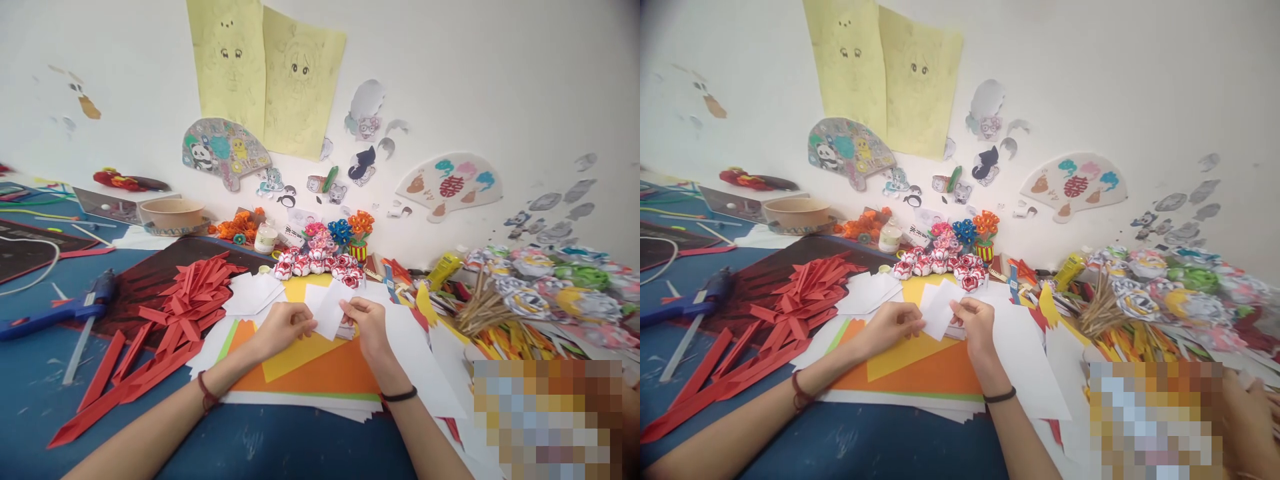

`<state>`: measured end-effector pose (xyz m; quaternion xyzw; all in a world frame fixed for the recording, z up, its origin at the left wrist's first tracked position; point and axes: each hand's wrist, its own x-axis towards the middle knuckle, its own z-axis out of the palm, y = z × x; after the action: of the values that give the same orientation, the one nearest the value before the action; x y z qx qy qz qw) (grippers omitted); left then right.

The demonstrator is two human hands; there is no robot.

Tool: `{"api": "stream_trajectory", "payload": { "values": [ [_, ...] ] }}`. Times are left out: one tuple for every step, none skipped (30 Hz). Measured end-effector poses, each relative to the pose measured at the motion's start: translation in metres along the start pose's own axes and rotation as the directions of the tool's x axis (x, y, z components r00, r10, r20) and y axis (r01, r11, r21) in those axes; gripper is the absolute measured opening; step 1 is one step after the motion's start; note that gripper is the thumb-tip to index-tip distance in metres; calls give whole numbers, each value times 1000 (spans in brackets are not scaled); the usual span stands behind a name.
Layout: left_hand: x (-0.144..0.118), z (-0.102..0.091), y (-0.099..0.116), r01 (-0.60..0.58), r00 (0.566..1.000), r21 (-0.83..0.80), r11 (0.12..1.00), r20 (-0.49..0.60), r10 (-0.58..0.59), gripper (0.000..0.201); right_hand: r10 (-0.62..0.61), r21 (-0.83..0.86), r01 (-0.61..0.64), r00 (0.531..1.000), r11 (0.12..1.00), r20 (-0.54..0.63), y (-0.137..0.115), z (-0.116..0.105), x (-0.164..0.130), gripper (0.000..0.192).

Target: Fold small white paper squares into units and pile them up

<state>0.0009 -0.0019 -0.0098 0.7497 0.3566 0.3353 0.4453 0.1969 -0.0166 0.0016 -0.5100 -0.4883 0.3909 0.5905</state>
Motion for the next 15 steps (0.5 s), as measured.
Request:
{"api": "stream_trajectory", "payload": {
  "values": [
    [0,0,-1,3,1000,13,1000,10,-3,27,6,-6,-6,1000,1000,24,0,0,0,30],
    [0,-1,-1,-4,1000,47,999,12,3,28,15,-14,-14,998,1000,58,0,0,0,30],
    [0,-1,-1,-17,1000,98,995,-3,18,29,26,-21,-24,995,999,99,0,0,0,30],
    [1,-2,-1,-30,999,156,987,-34,35,31,36,-28,-33,989,999,141,0,1,-1,30],
    [1,-3,-1,-35,996,207,978,-75,52,32,47,-31,-42,982,999,184,1,2,-2,30],
    [2,-3,0,-34,991,233,972,-118,63,32,61,-34,-55,971,998,231,2,4,-3,29],
    [2,-4,1,-29,986,230,973,-152,66,32,82,-39,-73,954,997,288,4,6,-4,29],
    [3,-5,2,-28,983,208,978,-172,65,30,107,-49,-96,930,994,351,5,8,-5,29],
    [3,-6,3,-34,982,182,983,-175,66,29,130,-61,-116,904,991,407,6,10,-5,30],
    [3,-7,4,-47,984,158,986,-161,73,28,145,-72,-126,883,989,445,8,11,-5,31],
    [3,-7,6,-61,987,143,988,-137,81,27,147,-83,-122,877,989,458,8,11,-5,31],
    [3,-7,7,-73,990,140,987,-107,88,26,136,-94,-104,884,990,447,9,11,-5,31],
    [2,-7,8,-79,993,148,986,-81,91,26,112,-102,-77,902,992,417,9,11,-4,29],
    [1,-7,9,-81,994,162,983,-58,91,27,87,-107,-49,919,993,386,8,9,-4,28],
    [1,-6,9,-78,996,180,981,-38,87,28,68,-112,-28,928,993,368,7,8,-3,27]
  ]
}}
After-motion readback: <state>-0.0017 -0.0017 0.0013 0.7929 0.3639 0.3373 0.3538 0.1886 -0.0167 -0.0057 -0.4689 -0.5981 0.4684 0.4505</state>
